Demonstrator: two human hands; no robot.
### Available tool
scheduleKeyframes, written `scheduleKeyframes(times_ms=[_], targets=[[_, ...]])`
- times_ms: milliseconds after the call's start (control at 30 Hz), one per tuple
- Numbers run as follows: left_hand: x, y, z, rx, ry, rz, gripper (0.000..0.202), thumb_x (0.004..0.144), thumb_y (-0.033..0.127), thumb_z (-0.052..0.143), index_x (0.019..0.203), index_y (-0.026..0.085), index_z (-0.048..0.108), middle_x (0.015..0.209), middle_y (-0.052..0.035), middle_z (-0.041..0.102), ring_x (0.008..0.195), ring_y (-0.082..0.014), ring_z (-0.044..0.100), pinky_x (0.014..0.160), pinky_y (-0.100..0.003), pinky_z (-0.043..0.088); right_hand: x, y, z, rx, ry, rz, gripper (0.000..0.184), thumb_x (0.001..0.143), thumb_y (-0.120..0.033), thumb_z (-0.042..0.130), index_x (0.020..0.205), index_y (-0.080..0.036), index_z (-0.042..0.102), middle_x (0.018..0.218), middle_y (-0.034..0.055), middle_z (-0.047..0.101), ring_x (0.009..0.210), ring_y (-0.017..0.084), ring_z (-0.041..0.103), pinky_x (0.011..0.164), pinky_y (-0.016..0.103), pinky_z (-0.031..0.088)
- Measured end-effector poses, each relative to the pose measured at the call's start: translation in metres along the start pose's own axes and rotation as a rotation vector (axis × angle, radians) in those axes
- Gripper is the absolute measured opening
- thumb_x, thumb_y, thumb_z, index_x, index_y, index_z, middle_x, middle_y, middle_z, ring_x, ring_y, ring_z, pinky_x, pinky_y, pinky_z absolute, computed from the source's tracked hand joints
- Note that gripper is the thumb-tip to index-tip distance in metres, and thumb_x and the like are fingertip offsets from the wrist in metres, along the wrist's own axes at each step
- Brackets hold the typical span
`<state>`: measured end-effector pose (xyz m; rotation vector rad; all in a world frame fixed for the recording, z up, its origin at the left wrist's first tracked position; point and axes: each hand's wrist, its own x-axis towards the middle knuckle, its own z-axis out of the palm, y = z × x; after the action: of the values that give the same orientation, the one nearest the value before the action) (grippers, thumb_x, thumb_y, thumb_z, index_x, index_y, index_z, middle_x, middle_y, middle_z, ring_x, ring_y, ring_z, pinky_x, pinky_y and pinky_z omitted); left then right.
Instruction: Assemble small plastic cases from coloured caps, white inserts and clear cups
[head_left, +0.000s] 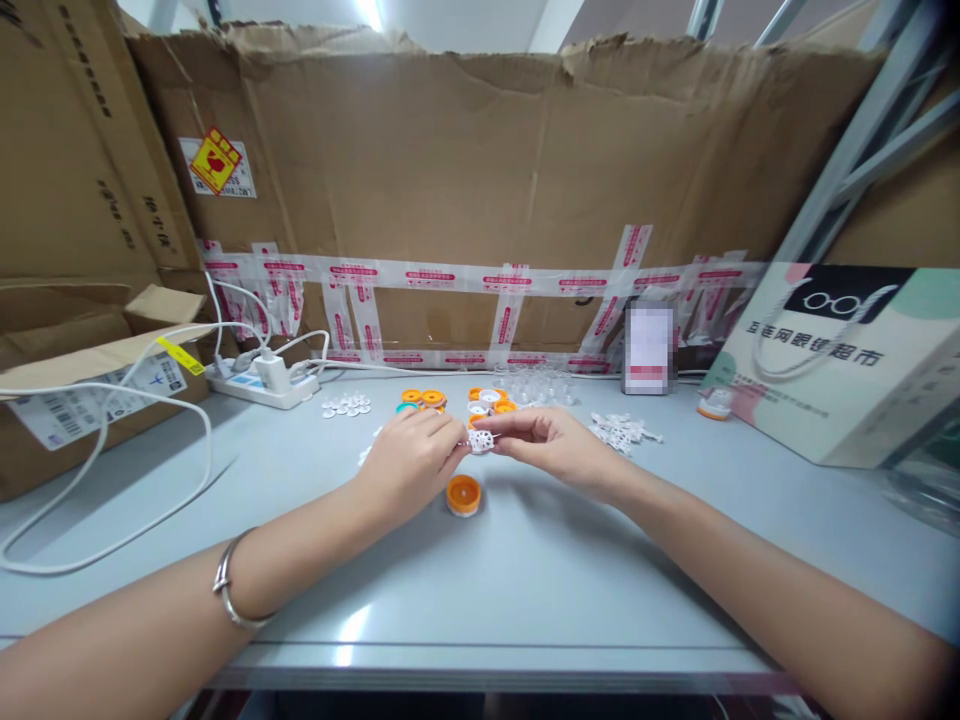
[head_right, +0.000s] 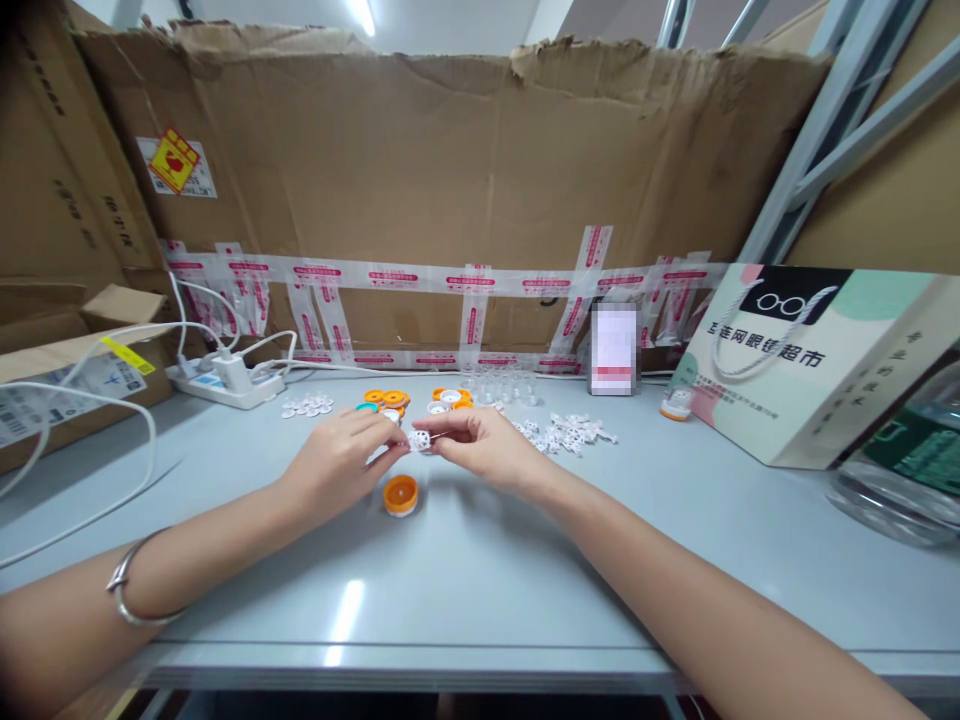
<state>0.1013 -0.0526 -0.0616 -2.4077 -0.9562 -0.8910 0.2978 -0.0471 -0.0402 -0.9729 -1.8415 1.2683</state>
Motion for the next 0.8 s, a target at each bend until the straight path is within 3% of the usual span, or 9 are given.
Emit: scheduleKeyframes(times_ms=[333, 500, 667, 800], targets=[[-0.001, 0.004, -0.001, 0.125, 0.016, 0.072, 0.021, 0.086, 0.022, 0.049, 0.07, 0.016, 0.06, 0.065, -0.0004, 0.064, 0.064, -0.0161, 0.059, 0.063, -0.029, 0.037, 0.0, 0.005, 0.01, -0.059, 0.095, 0.007, 0.027, 0.067, -0.031, 0.069, 0.091, -0.018, 0.066, 0.095, 0.0065, 0.069, 0.092, 0.02, 0.064, 0.089, 0.038, 0.048], [-0.001, 0.001, 0.0, 0.064, 0.077, 0.076, 0.017, 0.085, 0.024, 0.052, 0.073, 0.016, 0.061, 0.067, 0.0001, 0.066, 0.066, -0.0158, 0.061, 0.063, -0.028, 0.037, -0.001, 0.003, 0.01, -0.016, 0.093, -0.029, 0.032, 0.07, -0.024, 0.067, 0.101, -0.017, 0.059, 0.099, 0.0074, 0.066, 0.09, 0.017, 0.064, 0.087, 0.036, 0.049], [0.001, -0.001, 0.001, 0.003, 0.148, 0.07, 0.014, 0.084, 0.025, 0.055, 0.073, 0.017, 0.06, 0.066, 0.0006, 0.066, 0.065, -0.0145, 0.061, 0.06, -0.027, 0.037, -0.002, 0.001, 0.009, 0.008, 0.091, -0.068, 0.031, 0.07, -0.024, 0.067, 0.098, -0.018, 0.056, 0.096, 0.0062, 0.065, 0.089, 0.016, 0.063, 0.087, 0.037, 0.049], [0.004, 0.001, -0.002, -0.141, 0.211, 0.019, 0.011, 0.082, 0.026, 0.058, 0.076, 0.017, 0.059, 0.07, -0.0004, 0.066, 0.066, -0.0134, 0.061, 0.062, -0.025, 0.041, -0.005, -0.002, 0.009, -0.006, 0.131, -0.198, 0.028, 0.072, -0.026, 0.066, 0.096, -0.02, 0.054, 0.097, 0.0054, 0.064, 0.088, 0.016, 0.062, 0.085, 0.037, 0.051]])
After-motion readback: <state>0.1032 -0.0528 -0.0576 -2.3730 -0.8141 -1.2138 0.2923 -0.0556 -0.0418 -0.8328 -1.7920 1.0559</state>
